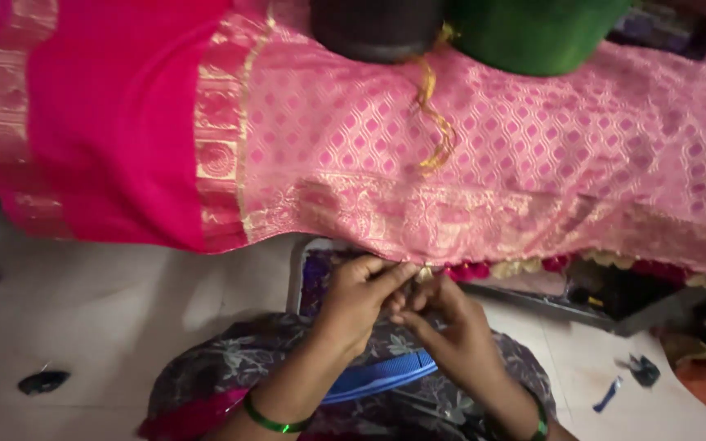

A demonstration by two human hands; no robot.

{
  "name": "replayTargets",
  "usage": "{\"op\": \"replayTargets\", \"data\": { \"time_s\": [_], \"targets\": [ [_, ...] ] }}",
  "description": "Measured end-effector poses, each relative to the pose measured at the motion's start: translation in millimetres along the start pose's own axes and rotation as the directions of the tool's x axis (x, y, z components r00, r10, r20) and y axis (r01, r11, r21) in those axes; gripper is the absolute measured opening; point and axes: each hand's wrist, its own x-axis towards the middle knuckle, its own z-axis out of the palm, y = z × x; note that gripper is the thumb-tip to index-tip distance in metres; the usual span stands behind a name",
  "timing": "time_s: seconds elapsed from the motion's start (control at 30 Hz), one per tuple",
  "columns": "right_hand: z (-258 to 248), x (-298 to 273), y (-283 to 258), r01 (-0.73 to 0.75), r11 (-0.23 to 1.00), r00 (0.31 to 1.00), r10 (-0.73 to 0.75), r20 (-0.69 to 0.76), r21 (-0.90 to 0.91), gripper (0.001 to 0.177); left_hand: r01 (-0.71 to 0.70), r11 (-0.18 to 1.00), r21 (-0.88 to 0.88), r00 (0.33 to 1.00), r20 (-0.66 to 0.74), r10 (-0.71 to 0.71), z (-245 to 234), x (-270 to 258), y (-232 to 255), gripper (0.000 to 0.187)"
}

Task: Sewing and trimming decorative tassels onto the border of a pink fabric.

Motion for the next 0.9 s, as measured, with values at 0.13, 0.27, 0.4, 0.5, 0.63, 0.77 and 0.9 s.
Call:
{"op": "replayTargets", "data": {
  "time_s": [0.13,0.27,0.4,0.5,0.63,0.77,0.9],
  "targets": [
    [-8,14,-28,0.070,0.967,0.996,-0.054,0.075,-0.246,0.015,-0.035,0.988,0.150,0.999,-0.012,0.037,-7,1,17,0.021],
    [-23,22,-62,0.314,0.767,0.940,-0.168,0.297,-0.560,0.018,0.028,0.960,0.280,0.999,0.027,-0.038,-8,1,34,0.020],
    [-37,46,-109,0.350,0.659,0.934,-0.188,0.305,-0.666,0.016,0.062,0.945,0.320,0.989,0.109,-0.102,-19,9,26,0.020],
    [-41,71,-127,0.304,0.673,0.947,-0.136,0.291,-0.674,0.017,0.052,0.945,0.322,0.956,0.256,-0.140,-13,-4,55,0.021],
    [-46,89,-124,0.356,0.672,0.918,-0.120,0.378,-0.650,0.020,0.006,0.959,0.282,0.957,0.277,-0.087,-17,0,48,0.021],
    [-42,100,-130,0.471,0.598,0.864,-0.163,0.477,-0.648,0.024,-0.131,0.897,0.423,0.981,0.184,0.057,-18,0,34,0.019],
    [-31,112,-149,0.732,0.478,0.666,-0.355,0.656,-0.486,0.036,-0.149,0.977,0.153,0.978,0.166,0.123,-15,-4,5,0.019]
  ]
}}
